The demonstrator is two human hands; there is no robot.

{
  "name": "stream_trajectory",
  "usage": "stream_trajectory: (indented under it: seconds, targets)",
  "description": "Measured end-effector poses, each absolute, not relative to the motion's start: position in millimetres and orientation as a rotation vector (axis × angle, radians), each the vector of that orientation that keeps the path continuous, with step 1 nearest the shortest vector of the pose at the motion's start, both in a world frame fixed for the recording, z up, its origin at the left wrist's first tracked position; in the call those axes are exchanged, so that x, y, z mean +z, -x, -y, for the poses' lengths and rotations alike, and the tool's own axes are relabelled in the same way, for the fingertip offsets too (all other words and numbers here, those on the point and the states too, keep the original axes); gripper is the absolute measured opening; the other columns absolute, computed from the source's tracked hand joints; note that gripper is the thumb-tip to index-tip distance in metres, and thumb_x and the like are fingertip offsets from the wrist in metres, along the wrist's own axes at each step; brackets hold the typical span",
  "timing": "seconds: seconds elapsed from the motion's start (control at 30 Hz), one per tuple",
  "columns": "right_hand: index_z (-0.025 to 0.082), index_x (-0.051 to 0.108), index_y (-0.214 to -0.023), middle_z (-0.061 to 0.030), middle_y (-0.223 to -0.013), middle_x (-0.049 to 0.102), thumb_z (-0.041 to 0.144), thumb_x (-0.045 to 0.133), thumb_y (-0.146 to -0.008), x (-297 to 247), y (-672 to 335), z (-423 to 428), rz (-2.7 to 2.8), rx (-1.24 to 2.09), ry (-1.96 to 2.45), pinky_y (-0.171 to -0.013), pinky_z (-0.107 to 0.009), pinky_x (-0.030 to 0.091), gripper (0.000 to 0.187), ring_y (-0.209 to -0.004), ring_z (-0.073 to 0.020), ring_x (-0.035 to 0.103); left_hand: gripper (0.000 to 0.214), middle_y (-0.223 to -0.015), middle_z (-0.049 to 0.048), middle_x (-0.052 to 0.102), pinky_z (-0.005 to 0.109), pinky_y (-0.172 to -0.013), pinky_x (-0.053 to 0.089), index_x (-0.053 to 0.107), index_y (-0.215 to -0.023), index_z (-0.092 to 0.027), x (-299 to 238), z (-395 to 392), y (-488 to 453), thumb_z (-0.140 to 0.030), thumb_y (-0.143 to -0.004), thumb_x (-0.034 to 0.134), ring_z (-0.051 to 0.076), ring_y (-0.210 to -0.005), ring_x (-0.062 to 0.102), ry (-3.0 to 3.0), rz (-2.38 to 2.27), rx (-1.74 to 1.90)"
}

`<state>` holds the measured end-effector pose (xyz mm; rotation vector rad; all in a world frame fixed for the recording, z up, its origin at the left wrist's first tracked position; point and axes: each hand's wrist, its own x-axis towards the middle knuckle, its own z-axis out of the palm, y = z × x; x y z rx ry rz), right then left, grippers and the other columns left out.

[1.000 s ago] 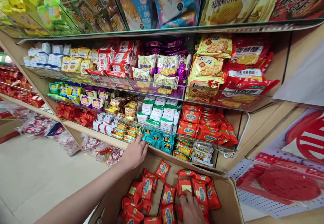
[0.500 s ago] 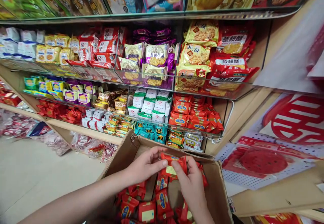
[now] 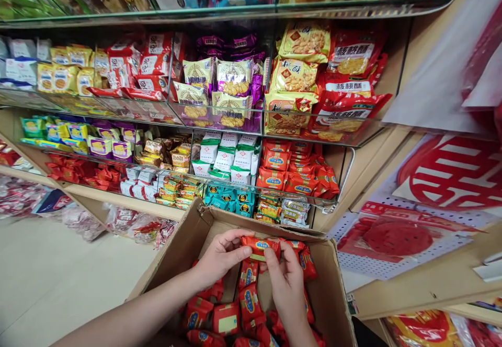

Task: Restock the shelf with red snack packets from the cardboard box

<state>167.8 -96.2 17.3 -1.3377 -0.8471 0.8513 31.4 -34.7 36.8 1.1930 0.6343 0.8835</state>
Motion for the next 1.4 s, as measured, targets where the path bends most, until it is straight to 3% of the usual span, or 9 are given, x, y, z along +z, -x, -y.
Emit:
stream_trajectory:
  seconds: [0.13,0.27,0.47,0.7,0.83,0.97,1.1,1.23,1.4]
  targets:
    - [0.019,0.062,-0.092,-0.007,-0.096,0.062,0.039,0.061,-0.069,15.8,-170.6,97.3,0.964,0.725,1.281,-0.074,-0.032,0.048,0.03,-0.089,-0.0208,0.057,0.031,-0.096,0.0081,0.063,0.034,-0.077,0.045,0.063,-0.092,-0.016,42.1,37.7,-30.1,-0.042,-0.075,0.058,0.019,-0.088,0.058,-0.927,-0.55,0.7]
    - [0.024,0.057,-0.107,-0.0064,-0.124,0.05,0.032,0.062,-0.071,11.0,-168.7,100.4,0.961,0.779,1.143,-0.092,-0.037,0.04,0.037,-0.115,-0.0228,0.044,0.039,-0.111,0.0064,0.056,0.034,-0.087,0.041,0.058,-0.099,-0.019,41.6,37.5,-30.8,-0.021,-0.062,0.073,0.019,-0.1,0.054,-1.023,-0.531,0.788]
    - [0.021,0.046,-0.118,-0.0087,-0.111,0.059,0.036,0.064,-0.07,9.5,-166.5,100.0,0.644,1.041,1.145,-0.075,-0.034,0.05,0.053,-0.093,-0.0205,0.059,0.066,-0.134,0.0065,0.033,0.031,-0.083,0.044,0.038,-0.121,-0.031,28.8,36.1,-33.5,-0.017,-0.065,0.069,0.017,-0.099,0.053,-1.223,-0.494,0.89]
    - [0.022,0.049,-0.106,-0.0036,-0.097,0.065,0.035,0.071,-0.062,0.7,-148.8,99.2,0.466,1.064,1.092,-0.073,-0.029,0.05,0.051,-0.084,-0.0168,0.061,0.039,-0.083,0.0007,0.059,0.024,-0.074,0.044,0.051,-0.094,-0.017,24.1,30.2,-33.7,-0.024,-0.063,0.073,0.011,-0.077,0.056,-1.064,-0.648,0.854]
    - [0.017,0.059,-0.094,-0.0042,-0.083,0.068,0.039,0.07,-0.061,-3.2,-150.4,101.6,0.587,1.027,1.197,-0.068,-0.031,0.051,0.041,-0.077,-0.0206,0.063,0.033,-0.082,-0.0009,0.058,0.022,-0.07,0.044,0.05,-0.089,-0.018,29.9,33.0,-34.1,-0.023,-0.064,0.07,0.009,-0.074,0.056,-1.2,-0.59,0.795]
    - [0.016,0.061,-0.094,-0.0076,-0.092,0.067,0.039,0.068,-0.062,17.3,-175.8,106.9,0.807,0.944,1.272,-0.07,-0.032,0.05,0.04,-0.082,-0.0229,0.062,0.037,-0.103,0.0053,0.058,0.029,-0.078,0.046,0.047,-0.109,-0.021,56.1,28.9,-22.7,-0.023,-0.074,0.058,0.015,-0.091,0.056,-1.655,-0.621,0.741]
    - [0.016,0.058,-0.096,-0.0075,-0.091,0.066,0.042,0.065,-0.065,52.3,-215.4,105.3,0.865,0.522,1.423,-0.069,-0.029,0.048,0.041,-0.078,-0.0192,0.061,0.025,-0.113,0.0056,0.054,0.039,-0.095,0.035,0.055,-0.105,-0.023,83.6,-6.9,10.7,-0.024,-0.081,0.049,0.019,-0.109,0.046,-2.375,-0.832,0.889]
    - [0.015,0.059,-0.095,-0.0061,-0.076,0.063,0.05,0.059,-0.068,88.0,-256.1,87.0,0.968,-0.092,1.691,-0.057,-0.028,0.043,0.045,-0.06,-0.0166,0.055,0.026,-0.113,0.0091,0.053,0.04,-0.092,0.038,0.056,-0.103,-0.019,73.2,-48.9,43.2,-0.028,-0.081,0.048,0.022,-0.107,0.047,-2.585,-1.26,0.902]
    - [0.014,0.05,-0.112,-0.0095,-0.085,0.062,0.044,0.05,-0.078,117.5,-280.7,44.1,1.305,-0.897,1.906,-0.056,-0.028,0.036,0.045,-0.07,-0.0207,0.056,0.029,-0.103,0.0071,0.06,0.042,-0.092,0.035,0.058,-0.102,-0.02,45.8,-49.4,53.2,-0.029,-0.075,0.055,0.026,-0.107,0.044,-2.653,-1.434,0.616]
